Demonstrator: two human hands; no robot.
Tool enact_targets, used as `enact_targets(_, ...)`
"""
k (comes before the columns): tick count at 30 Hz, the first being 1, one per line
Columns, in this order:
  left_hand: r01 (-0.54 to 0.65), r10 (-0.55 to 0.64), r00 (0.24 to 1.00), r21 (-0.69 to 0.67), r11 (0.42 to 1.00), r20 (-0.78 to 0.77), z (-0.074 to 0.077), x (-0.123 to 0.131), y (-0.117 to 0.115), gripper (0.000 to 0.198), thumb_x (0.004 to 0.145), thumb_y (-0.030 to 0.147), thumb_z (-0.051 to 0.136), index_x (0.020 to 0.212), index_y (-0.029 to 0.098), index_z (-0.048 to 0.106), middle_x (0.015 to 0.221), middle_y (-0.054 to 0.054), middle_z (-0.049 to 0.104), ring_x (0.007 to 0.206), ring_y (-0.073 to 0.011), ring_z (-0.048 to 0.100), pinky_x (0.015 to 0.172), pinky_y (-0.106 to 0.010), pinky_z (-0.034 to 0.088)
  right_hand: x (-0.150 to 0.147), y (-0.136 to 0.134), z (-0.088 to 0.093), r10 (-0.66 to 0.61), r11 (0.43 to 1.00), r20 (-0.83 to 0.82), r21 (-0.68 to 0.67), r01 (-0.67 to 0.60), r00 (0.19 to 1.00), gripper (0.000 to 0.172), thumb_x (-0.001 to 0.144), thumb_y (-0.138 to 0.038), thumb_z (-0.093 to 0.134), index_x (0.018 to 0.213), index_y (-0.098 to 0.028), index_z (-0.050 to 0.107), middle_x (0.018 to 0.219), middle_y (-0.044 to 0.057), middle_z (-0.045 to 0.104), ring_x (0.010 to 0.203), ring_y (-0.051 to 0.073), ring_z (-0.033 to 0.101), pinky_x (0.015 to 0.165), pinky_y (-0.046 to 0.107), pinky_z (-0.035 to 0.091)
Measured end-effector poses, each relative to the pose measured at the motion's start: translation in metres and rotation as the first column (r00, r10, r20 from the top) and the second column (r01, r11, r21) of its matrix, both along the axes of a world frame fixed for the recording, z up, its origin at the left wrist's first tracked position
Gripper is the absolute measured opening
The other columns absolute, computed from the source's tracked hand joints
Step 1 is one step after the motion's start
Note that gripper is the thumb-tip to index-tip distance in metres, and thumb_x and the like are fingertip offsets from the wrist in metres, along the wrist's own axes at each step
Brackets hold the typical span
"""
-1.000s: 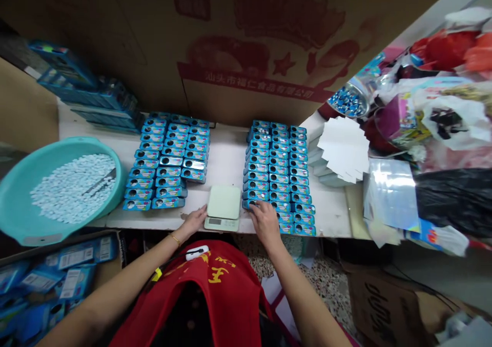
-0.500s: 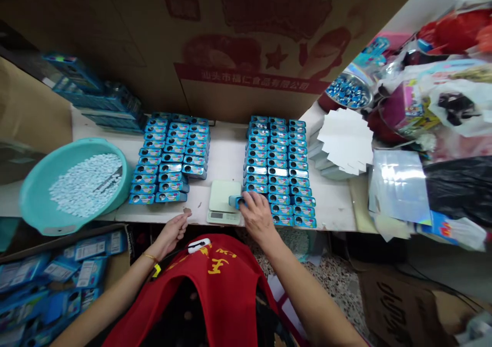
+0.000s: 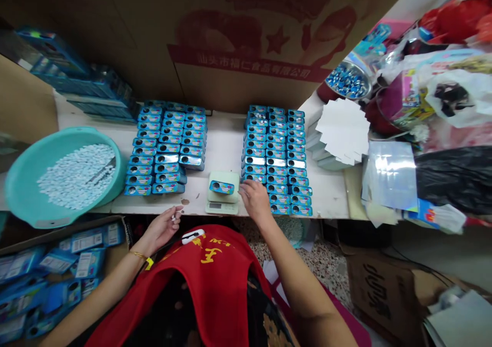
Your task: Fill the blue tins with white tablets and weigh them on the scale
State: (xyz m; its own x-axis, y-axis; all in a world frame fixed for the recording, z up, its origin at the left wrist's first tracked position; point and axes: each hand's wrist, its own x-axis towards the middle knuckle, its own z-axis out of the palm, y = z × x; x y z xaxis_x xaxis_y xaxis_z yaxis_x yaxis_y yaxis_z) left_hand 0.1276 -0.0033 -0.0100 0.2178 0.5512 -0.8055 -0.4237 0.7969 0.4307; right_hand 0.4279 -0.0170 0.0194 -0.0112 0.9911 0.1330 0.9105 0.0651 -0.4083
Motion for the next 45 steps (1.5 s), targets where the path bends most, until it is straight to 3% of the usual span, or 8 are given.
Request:
enact_targets(7, -0.100, 0.099, 0.995, -0.067, 0.993, -0.025, -0.008, -0.005, 0.004, 0.017, 0.079, 0.006, 0.045, 0.082, 0.007, 0.061, 0.074, -0.010, 0.062, 0.066, -0.0127, 0.060, 0.057, -0.022, 0.052, 0.024, -0.021, -0.010, -0.099, 0.995, -0.117, -0.013, 0.098, 0.988, 0.020, 0.084, -0.026, 0.046, 0.093, -0.020, 0.063, 0.100, 0.007, 0.060, 0.094, 0.019, 0.053, 0.084, 0.035, 0.041)
enact_targets(18, -0.086, 0.086, 0.996, -0.034, 0.996, -0.007, -0.011, -0.001, 0.000, 0.027, 0.069, -0.006, 0.046, 0.089, 0.006, 0.060, 0.086, -0.014, 0.064, 0.085, -0.0187, 0.062, 0.076, -0.028, 0.052, 0.013, -0.011, -0.006, -0.035, 0.999, -0.116, -0.025, 0.032, 0.993, 0.027, 0.082, -0.027, 0.048, 0.107, -0.020, 0.056, 0.106, 0.007, 0.058, 0.101, 0.021, 0.051, 0.087, 0.038, 0.040)
enact_targets(25, 0.135, -0.105, 0.979, 0.172, 0.976, -0.172, 0.019, 0.025, 0.008, 0.020, 0.068, 0.009, 0.061, 0.087, 0.011, 0.062, 0.085, -0.009, 0.065, 0.077, -0.0150, 0.062, 0.073, -0.026, 0.049, -0.004, -0.010, -0.006, 0.017, 0.999, -0.195, -0.041, -0.025, 0.981, 0.037, 0.082, -0.030, 0.049, 0.117, -0.020, 0.047, 0.113, 0.008, 0.054, 0.105, 0.021, 0.048, 0.090, 0.037, 0.040)
enact_targets(30, 0.531, -0.290, 0.824, 0.487, 0.693, -0.486, 0.044, 0.072, 0.038, 0.016, 0.068, 0.019, 0.063, 0.084, 0.017, 0.066, 0.075, -0.005, 0.062, 0.070, -0.0163, 0.058, 0.070, -0.029, 0.045, -0.007, -0.010, -0.005, 0.011, 0.999, -0.201, -0.033, -0.018, 0.980, 0.031, 0.085, -0.028, 0.043, 0.114, -0.022, 0.050, 0.111, 0.008, 0.055, 0.104, 0.021, 0.049, 0.089, 0.038, 0.041)
enact_targets(37, 0.646, -0.270, 0.758, 0.626, 0.436, -0.594, 0.040, 0.107, 0.064, 0.026, 0.064, 0.008, 0.062, 0.085, 0.023, 0.067, 0.089, -0.007, 0.059, 0.094, -0.0240, 0.050, 0.085, -0.033, 0.037, 0.001, -0.022, -0.011, -0.027, 1.000, -0.213, -0.020, 0.024, 0.977, 0.028, 0.085, -0.027, 0.043, 0.109, -0.021, 0.054, 0.106, 0.007, 0.058, 0.101, 0.020, 0.051, 0.086, 0.037, 0.042)
enact_targets(40, 0.684, -0.163, 0.705, 0.601, 0.412, -0.690, 0.045, 0.089, 0.068, 0.024, 0.067, 0.012, 0.061, 0.088, 0.023, 0.066, 0.090, -0.006, 0.058, 0.091, -0.0208, 0.051, 0.079, -0.028, 0.041, 0.007, -0.029, -0.017, -0.028, 1.000, -0.226, -0.018, 0.024, 0.974, 0.026, 0.085, -0.028, 0.043, 0.107, -0.021, 0.055, 0.105, 0.008, 0.059, 0.099, 0.020, 0.052, 0.086, 0.037, 0.042)
enact_targets(43, 0.621, 0.060, 0.655, 0.582, 0.525, -0.753, 0.051, 0.035, 0.075, 0.021, 0.069, 0.018, 0.061, 0.089, 0.024, 0.065, 0.094, -0.004, 0.056, 0.091, -0.0183, 0.052, 0.076, -0.025, 0.042, 0.011, -0.035, -0.020, -0.024, 1.000, -0.237, -0.018, 0.020, 0.971, 0.025, 0.084, -0.029, 0.043, 0.103, -0.020, 0.057, 0.101, 0.007, 0.060, 0.096, 0.019, 0.053, 0.084, 0.036, 0.043)
enact_targets(45, 0.585, 0.237, 0.513, 0.538, 0.607, -0.825, 0.052, -0.019, 0.081, 0.021, 0.070, 0.022, 0.059, 0.090, 0.022, 0.063, 0.096, -0.004, 0.055, 0.088, -0.0170, 0.053, 0.079, -0.026, 0.041, 0.009, -0.033, -0.019, -0.027, 1.000, -0.238, -0.001, 0.028, 0.971, 0.023, 0.085, -0.028, 0.043, 0.100, -0.021, 0.059, 0.096, 0.007, 0.061, 0.091, 0.019, 0.054, 0.081, 0.035, 0.043)
